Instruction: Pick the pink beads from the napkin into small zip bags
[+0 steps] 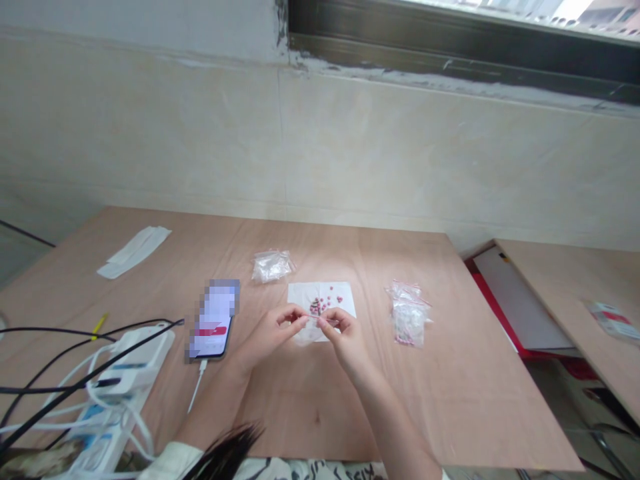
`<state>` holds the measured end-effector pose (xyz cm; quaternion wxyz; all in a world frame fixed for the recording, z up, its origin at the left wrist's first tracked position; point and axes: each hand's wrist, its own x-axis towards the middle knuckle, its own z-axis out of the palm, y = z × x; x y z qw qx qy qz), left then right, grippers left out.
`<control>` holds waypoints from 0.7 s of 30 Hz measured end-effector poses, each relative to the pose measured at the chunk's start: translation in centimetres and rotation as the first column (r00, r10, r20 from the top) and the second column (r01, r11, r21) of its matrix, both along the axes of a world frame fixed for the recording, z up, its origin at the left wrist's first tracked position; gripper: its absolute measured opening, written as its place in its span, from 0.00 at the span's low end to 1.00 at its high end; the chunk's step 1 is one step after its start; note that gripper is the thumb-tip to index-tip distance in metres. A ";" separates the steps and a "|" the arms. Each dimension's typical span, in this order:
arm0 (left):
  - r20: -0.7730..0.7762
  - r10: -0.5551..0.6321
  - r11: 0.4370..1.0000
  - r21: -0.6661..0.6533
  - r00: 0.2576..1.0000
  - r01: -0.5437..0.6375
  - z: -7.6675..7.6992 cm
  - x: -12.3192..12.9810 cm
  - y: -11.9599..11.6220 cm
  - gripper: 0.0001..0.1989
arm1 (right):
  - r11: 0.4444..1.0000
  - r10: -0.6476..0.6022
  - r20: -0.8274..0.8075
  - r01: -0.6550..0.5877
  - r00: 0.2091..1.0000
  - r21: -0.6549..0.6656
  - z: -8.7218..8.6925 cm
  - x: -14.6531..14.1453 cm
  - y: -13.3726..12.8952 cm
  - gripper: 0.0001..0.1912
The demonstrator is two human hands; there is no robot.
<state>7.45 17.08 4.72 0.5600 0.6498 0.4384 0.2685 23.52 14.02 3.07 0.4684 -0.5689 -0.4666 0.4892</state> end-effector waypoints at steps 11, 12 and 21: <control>-0.230 0.120 0.974 0.216 0.966 -0.070 -0.8 -2.8 6.2 0.11 | 0.986 -0.137 -0.068 0.129 0.988 -0.105 -0.8 -0.6 1.1 0.17; -0.320 0.155 0.956 0.288 0.935 -0.060 -0.8 -3.1 7.9 0.11 | 0.982 -0.164 -0.075 0.156 0.984 -0.103 -1.0 -0.4 1.1 0.18; -0.654 0.352 0.905 0.419 0.670 -0.067 -3.6 -2.7 15.3 0.12 | 0.958 -0.240 -0.069 0.225 0.968 -0.178 -1.8 2.1 0.6 0.21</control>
